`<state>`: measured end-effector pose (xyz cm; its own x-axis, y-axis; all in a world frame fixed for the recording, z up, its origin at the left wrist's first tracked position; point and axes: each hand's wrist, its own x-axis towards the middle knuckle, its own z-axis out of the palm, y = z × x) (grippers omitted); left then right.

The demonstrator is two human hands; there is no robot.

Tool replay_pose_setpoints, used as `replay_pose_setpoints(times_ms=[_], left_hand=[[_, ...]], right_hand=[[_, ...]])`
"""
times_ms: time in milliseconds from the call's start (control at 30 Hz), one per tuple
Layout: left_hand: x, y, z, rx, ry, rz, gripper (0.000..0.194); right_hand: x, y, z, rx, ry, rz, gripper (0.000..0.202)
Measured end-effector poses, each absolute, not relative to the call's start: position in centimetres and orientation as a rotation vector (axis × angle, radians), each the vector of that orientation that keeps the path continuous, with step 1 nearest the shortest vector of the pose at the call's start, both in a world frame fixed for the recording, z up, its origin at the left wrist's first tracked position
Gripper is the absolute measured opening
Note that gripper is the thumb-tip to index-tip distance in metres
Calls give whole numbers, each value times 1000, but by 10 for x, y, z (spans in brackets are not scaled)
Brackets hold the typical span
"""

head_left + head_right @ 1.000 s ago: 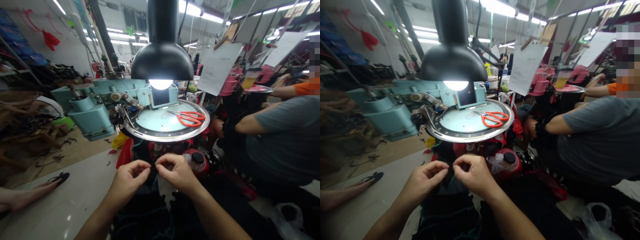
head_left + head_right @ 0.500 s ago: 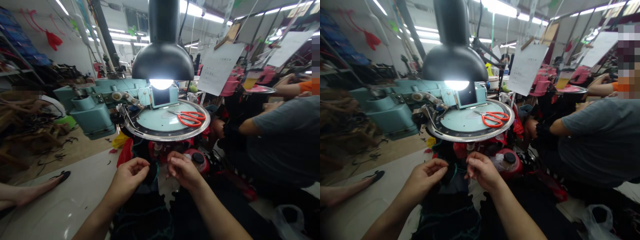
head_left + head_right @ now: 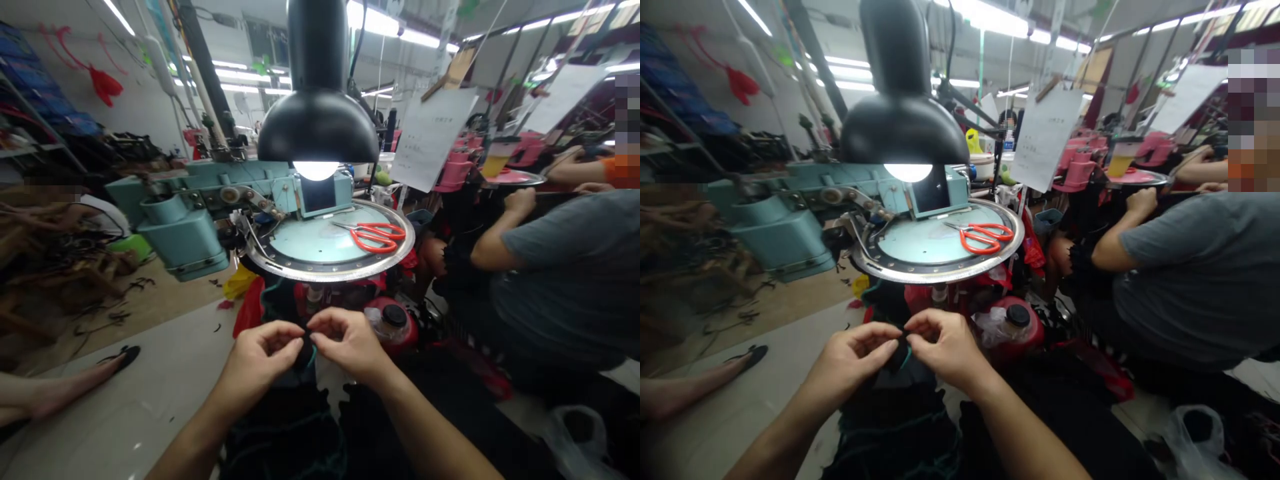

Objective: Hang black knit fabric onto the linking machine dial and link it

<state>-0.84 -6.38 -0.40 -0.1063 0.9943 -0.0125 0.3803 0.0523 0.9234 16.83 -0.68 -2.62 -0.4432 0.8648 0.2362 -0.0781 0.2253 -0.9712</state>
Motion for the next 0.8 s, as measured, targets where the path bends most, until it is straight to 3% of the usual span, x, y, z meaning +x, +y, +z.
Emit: replay_pose_setpoints(times_ms=[200,500,800], left_hand=[[-9,-65,-3,1471,1621,1019,27],[-5,-65,2,1487,1623,1036,29],[-2,-65,8,1540,1640,1039,27]], right_hand=[[169,-6,-22,-713,-1444,1451,9],[176,-11,-14,-757,-1799,958,11],[170,-11,-18,-787,-1784,738,14]])
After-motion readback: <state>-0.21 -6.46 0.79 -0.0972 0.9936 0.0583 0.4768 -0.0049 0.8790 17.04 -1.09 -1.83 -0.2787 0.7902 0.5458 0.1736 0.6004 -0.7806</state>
